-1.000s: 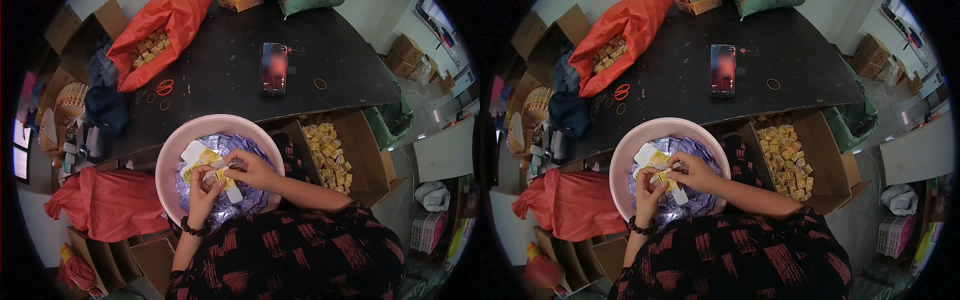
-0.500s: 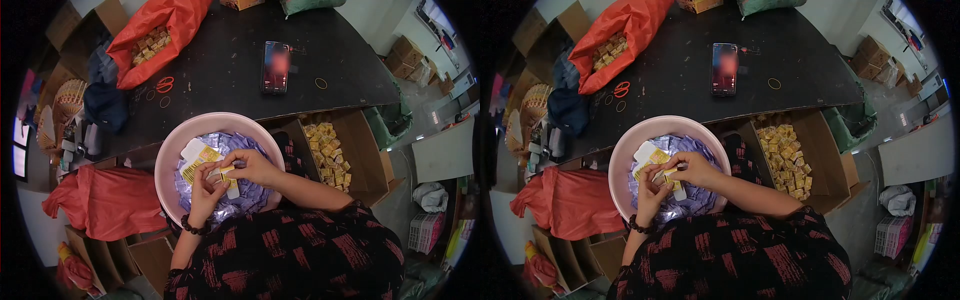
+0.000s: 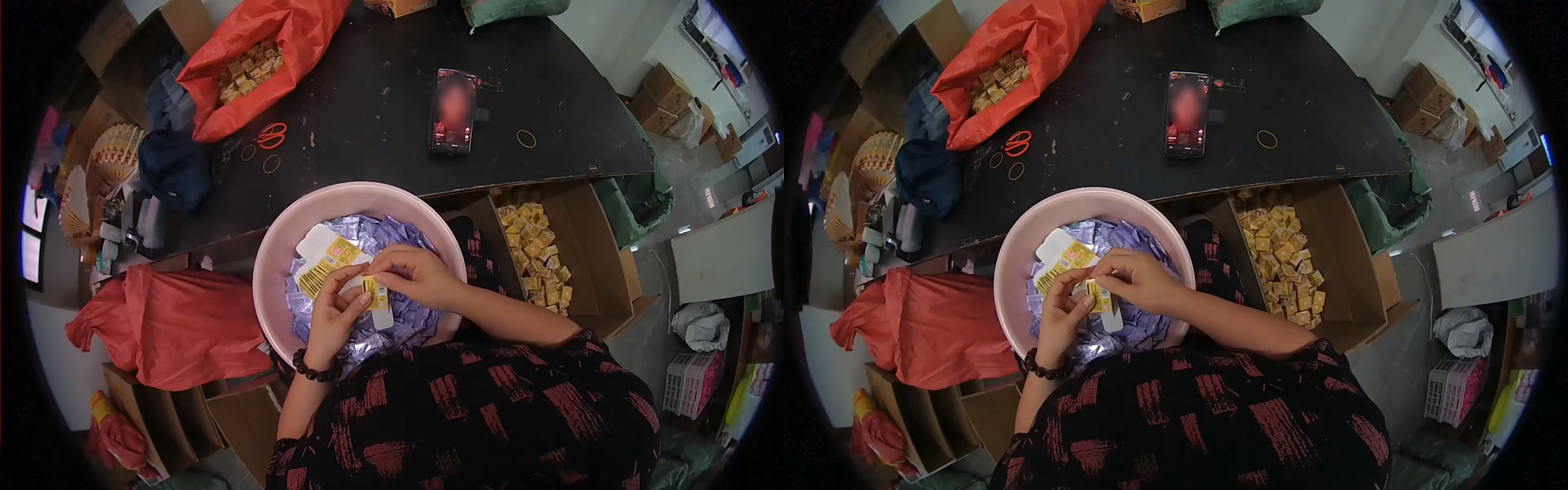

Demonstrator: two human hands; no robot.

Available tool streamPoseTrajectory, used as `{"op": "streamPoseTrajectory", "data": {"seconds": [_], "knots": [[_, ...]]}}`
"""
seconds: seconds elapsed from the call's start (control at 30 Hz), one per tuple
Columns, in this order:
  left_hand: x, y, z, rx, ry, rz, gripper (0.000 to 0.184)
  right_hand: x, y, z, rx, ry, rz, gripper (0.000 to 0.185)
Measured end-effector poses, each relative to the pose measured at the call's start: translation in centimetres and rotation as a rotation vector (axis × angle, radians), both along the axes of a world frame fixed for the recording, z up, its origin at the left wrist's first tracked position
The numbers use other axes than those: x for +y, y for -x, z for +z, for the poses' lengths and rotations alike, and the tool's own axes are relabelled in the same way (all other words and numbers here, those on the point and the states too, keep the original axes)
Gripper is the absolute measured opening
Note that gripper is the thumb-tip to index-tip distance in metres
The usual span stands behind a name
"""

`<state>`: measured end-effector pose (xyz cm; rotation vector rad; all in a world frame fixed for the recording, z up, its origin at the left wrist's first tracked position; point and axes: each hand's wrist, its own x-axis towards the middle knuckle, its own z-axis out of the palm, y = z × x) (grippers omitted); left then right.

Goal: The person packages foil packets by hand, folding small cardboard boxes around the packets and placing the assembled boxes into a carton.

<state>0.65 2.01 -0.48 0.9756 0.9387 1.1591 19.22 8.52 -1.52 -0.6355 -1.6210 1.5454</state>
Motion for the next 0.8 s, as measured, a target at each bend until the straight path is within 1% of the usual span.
{"op": "streamPoseTrajectory", "data": {"seconds": [0.07,0.13,0.2,0.23,0.27,0.3,0.33,0.37,0.4,0.43,0.5,0.53,0.6,0.63,0.7,0.73,0.8], "knots": [[0.1,0.3,-0.4,-0.014,0.038,-0.025,0.038,-0.7,0.0,0.5,-0.032,-0.024,-0.006,0.012],[0.0,0.3,-0.9,-0.013,0.022,-0.03,0.034,-0.9,-0.2,0.4,-0.062,-0.043,-0.018,0.014],[-0.1,0.3,-1.1,-0.013,0.012,-0.031,0.031,-0.8,-0.3,-0.2,-0.14,-0.085,0.037,0.02],[-0.1,0.2,-1.0,0.017,-0.004,0.028,0.031,-0.8,-0.3,-0.4,-0.139,-0.082,0.037,0.02],[0.0,0.3,-0.9,0.047,-0.02,0.09,0.03,-0.8,-0.2,-0.5,-0.29,-0.243,-0.113,0.025],[0.1,0.7,-1.1,0.048,-0.021,0.095,0.03,-0.7,-0.1,-0.6,-0.439,-0.406,-0.261,0.029],[0.3,1.6,-1.5,-0.086,0.018,0.168,0.03,-0.8,-0.3,-0.7,-0.436,-0.41,-0.256,0.029],[0.5,2.1,-1.7,-0.22,0.056,0.238,0.031,-0.8,-0.8,-0.9,-0.723,-0.534,-0.212,0.033],[0.7,2.1,-1.2,-0.298,0.056,0.261,0.04,-0.8,-1.1,-1.1,-1.01,-0.655,-0.166,0.037],[0.8,1.9,-0.6,-0.295,0.053,0.262,0.04,-0.7,-1.2,-1.7,-1.006,-0.657,-0.168,0.037],[0.7,1.4,0.1,-0.34,0.065,0.325,0.04,-0.6,-1.3,-2.6,-1.053,-0.61,0.028,0.041],[0.7,1.5,0.1,-0.339,0.067,0.328,0.04,-0.6,-1.4,-2.5,-1.051,-0.609,0.031,0.041],[0.7,1.7,-0.1,-0.349,0.1,0.285,0.038,-0.6,-1.6,-1.9,-1.019,-0.538,0.165,0.041],[0.7,1.9,-0.4,-0.348,0.1,0.286,0.038,-0.7,-1.9,-2.3,-1.018,-0.539,0.165,0.041],[0.8,2.2,-1.0,-0.358,0.073,0.289,0.032,-0.9,-2.6,-3.1,-0.907,-0.697,0.055,0.028],[0.9,2.2,-1.1,-0.36,0.071,0.289,0.032,-0.8,-2.8,-3.1,-0.908,-0.699,0.055,0.028],[0.9,2.0,-1.3,-0.414,0.101,0.308,0.032,-0.5,-3.2,-2.7,-0.93,-0.648,0.134,0.029]]}}
